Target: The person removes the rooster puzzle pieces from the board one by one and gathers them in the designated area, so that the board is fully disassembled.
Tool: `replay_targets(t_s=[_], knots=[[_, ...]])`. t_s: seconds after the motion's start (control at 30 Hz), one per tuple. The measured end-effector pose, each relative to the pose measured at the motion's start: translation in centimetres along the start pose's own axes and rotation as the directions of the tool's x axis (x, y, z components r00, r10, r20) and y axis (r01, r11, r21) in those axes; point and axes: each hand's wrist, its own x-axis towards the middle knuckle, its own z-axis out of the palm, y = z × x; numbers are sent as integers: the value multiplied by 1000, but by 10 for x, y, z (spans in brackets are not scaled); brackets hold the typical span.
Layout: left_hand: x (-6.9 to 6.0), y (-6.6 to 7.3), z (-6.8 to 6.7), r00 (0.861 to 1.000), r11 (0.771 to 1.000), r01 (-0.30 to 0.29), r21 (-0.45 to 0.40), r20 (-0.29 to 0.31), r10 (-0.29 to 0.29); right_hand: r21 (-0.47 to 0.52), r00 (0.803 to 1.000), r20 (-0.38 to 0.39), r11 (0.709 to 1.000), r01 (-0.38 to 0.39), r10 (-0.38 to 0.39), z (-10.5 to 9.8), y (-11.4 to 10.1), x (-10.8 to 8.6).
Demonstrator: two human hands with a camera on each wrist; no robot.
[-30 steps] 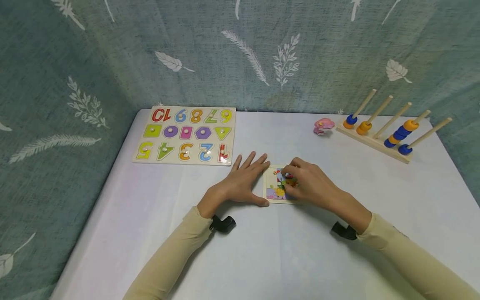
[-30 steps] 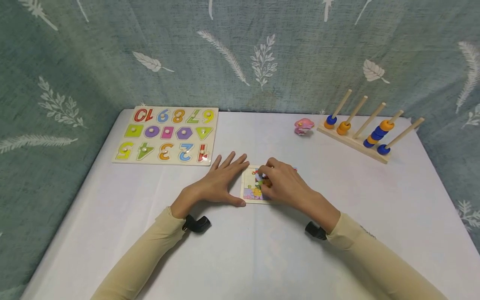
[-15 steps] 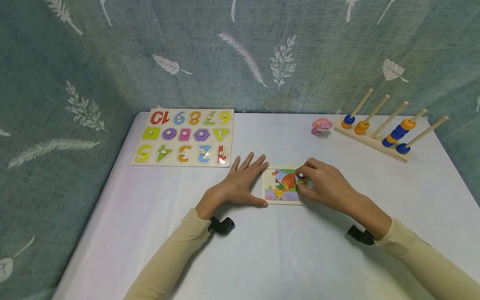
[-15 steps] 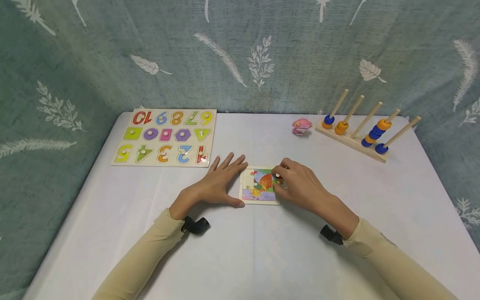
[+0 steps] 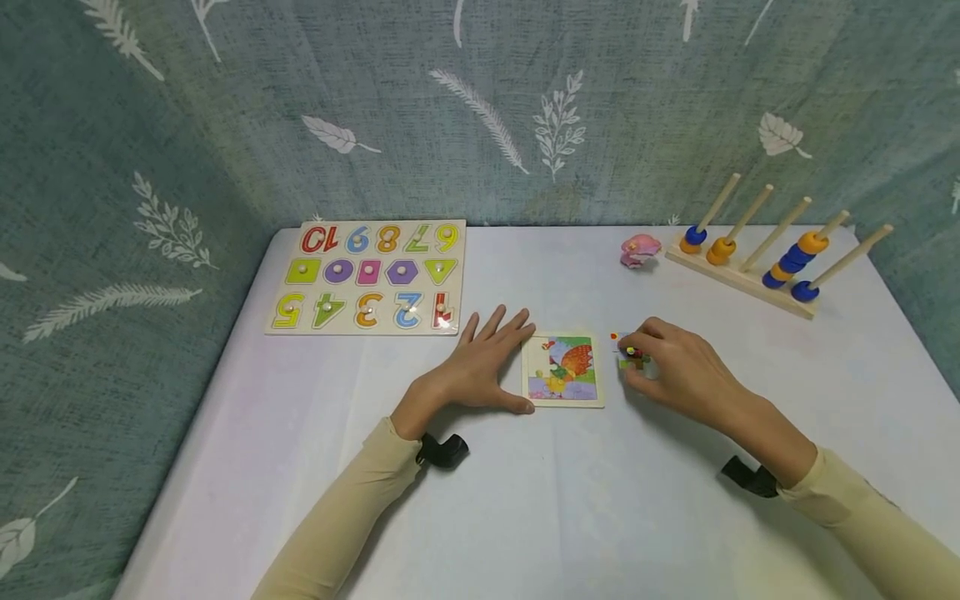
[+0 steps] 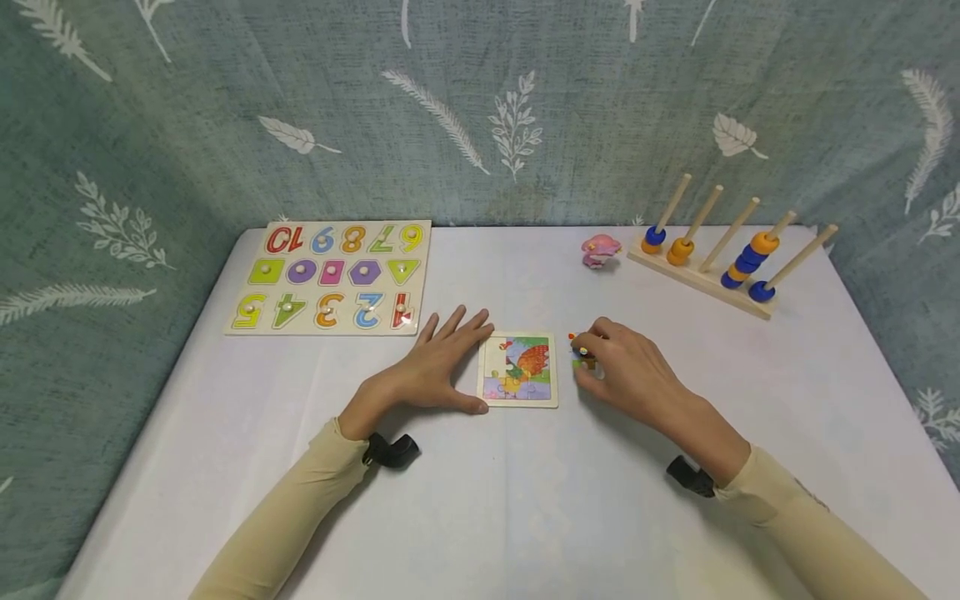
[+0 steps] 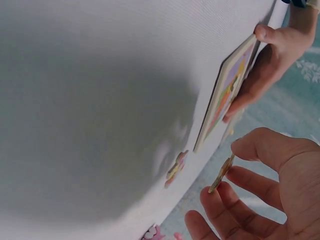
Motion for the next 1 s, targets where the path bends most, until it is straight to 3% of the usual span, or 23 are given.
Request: replay_targets(t_s=[0.47, 1.0], knots=[[-1, 2, -3, 1000, 1000, -6, -3, 3, 6, -8, 1000, 6, 1000, -5, 5, 2, 5, -14], [-1, 1, -2, 1000, 1000, -8, -17, -8, 8, 38, 1000, 25, 999, -6, 5, 21, 2, -17]])
